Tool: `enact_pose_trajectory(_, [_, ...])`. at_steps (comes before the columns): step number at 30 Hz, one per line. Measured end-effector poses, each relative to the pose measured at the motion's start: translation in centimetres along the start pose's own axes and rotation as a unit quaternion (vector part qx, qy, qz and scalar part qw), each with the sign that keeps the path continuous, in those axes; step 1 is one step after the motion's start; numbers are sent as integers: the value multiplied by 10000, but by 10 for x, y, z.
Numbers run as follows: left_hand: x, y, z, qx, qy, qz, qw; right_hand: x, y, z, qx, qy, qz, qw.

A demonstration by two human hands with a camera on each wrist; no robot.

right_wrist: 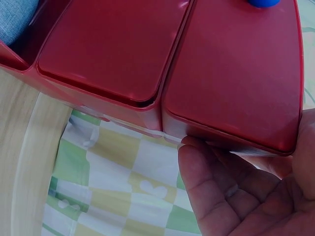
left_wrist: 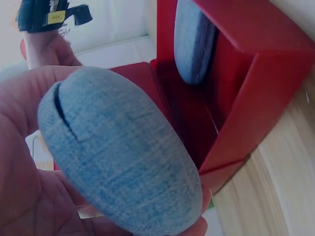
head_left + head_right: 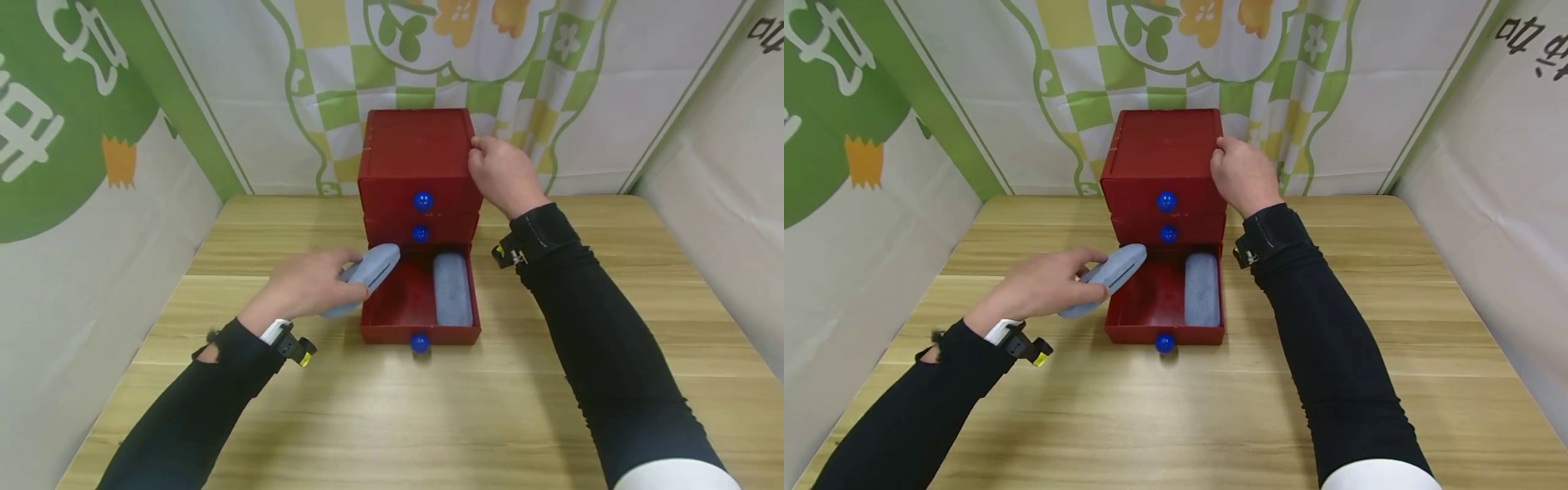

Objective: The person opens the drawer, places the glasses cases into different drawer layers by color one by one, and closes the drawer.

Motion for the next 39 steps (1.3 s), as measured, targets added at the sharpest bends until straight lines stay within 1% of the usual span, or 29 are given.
enact_pose_trajectory(6, [-14,6,7,8,160,57,9999,0,-1,0,25,24,23,10000])
enact_pose_trajectory(9, [-21,11,10,-28,359,99,9993,0,-1,0,54,24,30,10000])
enact_pose_trajectory(15, [-32,23,18,-13,709,-17,9975,-1,-1,2,81,49,13,10000])
enact_pose_trajectory(19, [-38,28,24,83,701,-27,9975,-1,-2,2,51,74,-29,10000])
enact_pose_trajectory(23, [-41,33,29,133,689,-5,9975,0,-1,1,-21,56,-68,10000])
enact_pose_trajectory(29, [-42,43,37,159,740,-133,9970,-1,-1,1,-51,37,-78,9999])
enact_pose_trajectory(33, [-43,49,42,129,798,-268,9964,-1,-1,1,-64,52,-93,9999])
enact_pose_trajectory(39, [-44,58,50,195,885,-523,9945,-1,-1,0,-93,35,-90,9999])
Point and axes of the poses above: each hand's wrist, its own y-axis towards the middle knuckle, its own z-axis out of the palm, x = y × z, the point moved 4 cm from there along y, towards the middle knuckle, and after that the axes turned 2 degrees about x, right-handed, at the moved point
